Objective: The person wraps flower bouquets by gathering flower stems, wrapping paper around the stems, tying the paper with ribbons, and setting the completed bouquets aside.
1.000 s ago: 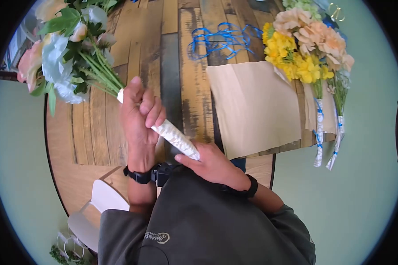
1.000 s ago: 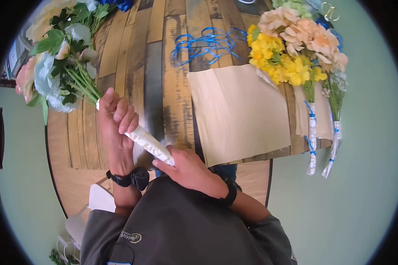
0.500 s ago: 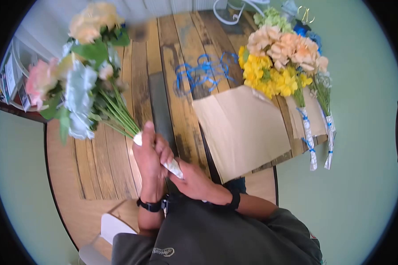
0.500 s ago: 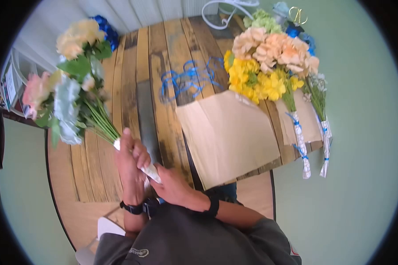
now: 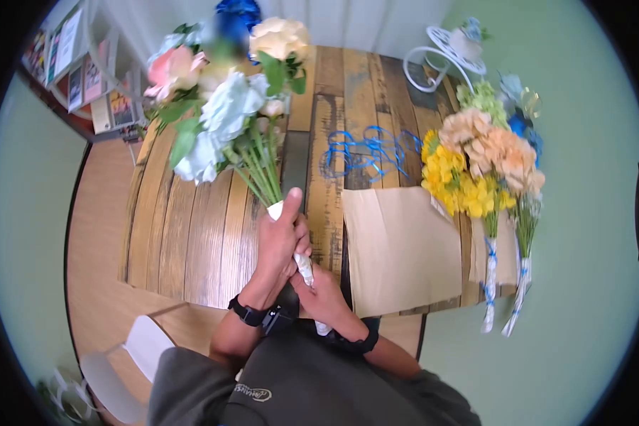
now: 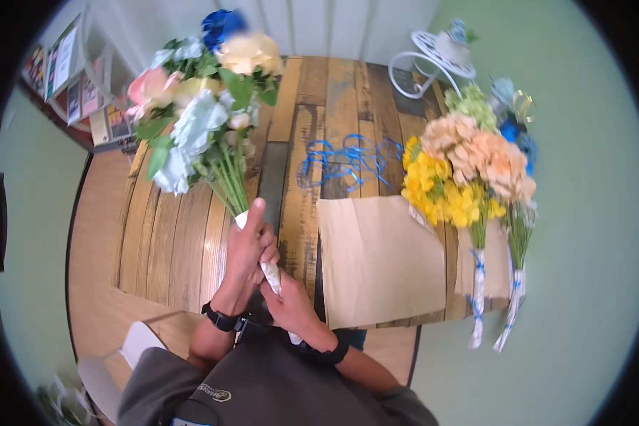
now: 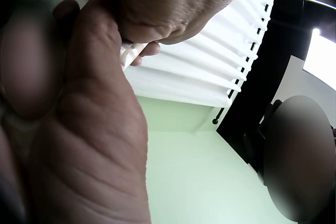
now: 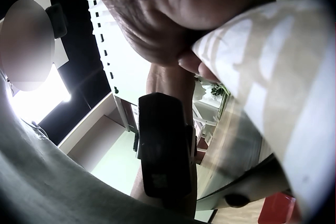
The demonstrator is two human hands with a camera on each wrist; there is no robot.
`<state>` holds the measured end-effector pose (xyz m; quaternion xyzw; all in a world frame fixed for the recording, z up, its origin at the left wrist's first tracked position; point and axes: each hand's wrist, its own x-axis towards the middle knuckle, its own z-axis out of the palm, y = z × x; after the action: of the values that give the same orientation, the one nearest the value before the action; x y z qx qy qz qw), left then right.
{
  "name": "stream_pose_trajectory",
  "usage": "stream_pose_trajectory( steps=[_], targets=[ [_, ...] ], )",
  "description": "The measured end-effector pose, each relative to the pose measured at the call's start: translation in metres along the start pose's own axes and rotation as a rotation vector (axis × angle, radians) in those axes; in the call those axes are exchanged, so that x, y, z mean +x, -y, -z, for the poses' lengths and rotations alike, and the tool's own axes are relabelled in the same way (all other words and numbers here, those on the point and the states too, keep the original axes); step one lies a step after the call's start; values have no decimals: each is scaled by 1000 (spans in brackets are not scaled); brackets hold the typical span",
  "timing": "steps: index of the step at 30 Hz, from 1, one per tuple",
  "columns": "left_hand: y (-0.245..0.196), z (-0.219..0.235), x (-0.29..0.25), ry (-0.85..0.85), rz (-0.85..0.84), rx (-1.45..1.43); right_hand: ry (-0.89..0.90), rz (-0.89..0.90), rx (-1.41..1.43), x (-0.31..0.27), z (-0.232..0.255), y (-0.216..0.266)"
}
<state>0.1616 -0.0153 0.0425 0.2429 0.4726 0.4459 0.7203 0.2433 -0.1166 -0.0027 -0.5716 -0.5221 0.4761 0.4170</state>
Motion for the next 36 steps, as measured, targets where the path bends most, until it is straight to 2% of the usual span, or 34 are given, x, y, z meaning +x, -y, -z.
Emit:
stream_pose_trajectory(
  steps=[1, 3, 4, 7, 9, 10, 12, 16, 24, 26, 31, 36],
  targets=[
    [1, -2, 1, -21, -24, -34, 38, 16, -22, 1, -1, -6],
    [0, -5, 3, -27, 57, 1, -54, 22, -22, 1, -4, -17],
    [-2, -6, 2, 2, 62, -4, -23, 37, -27, 4, -4, -17],
    [-3, -1, 8, 98, 95, -62, -59, 33, -11, 5, -2, -17],
    [-2, 4, 14, 219, 94, -160, -68, 10, 5, 5, 1, -9],
    [-1, 5, 17, 219, 115, -157, -54, 5, 13, 5, 3, -7],
    [-1, 9, 23, 359, 125, -275, -71, -17, 27, 4, 3, -6],
    [-1, 14, 29, 483, 145, -395, -88, 2, -10, 3, 4, -4],
    [6, 19, 32, 530, 82, -427, -119, 30, -13, 1, 4, 0],
    [13, 21, 29, 584, -36, -343, -129, 33, -13, 2, 5, -1],
    [40, 36, 13, 543, -19, -223, -117, 43, -37, 2, 9, -6],
    [42, 38, 8, 581, 35, -143, -93, 13, -12, 1, 8, -2]
  ],
)
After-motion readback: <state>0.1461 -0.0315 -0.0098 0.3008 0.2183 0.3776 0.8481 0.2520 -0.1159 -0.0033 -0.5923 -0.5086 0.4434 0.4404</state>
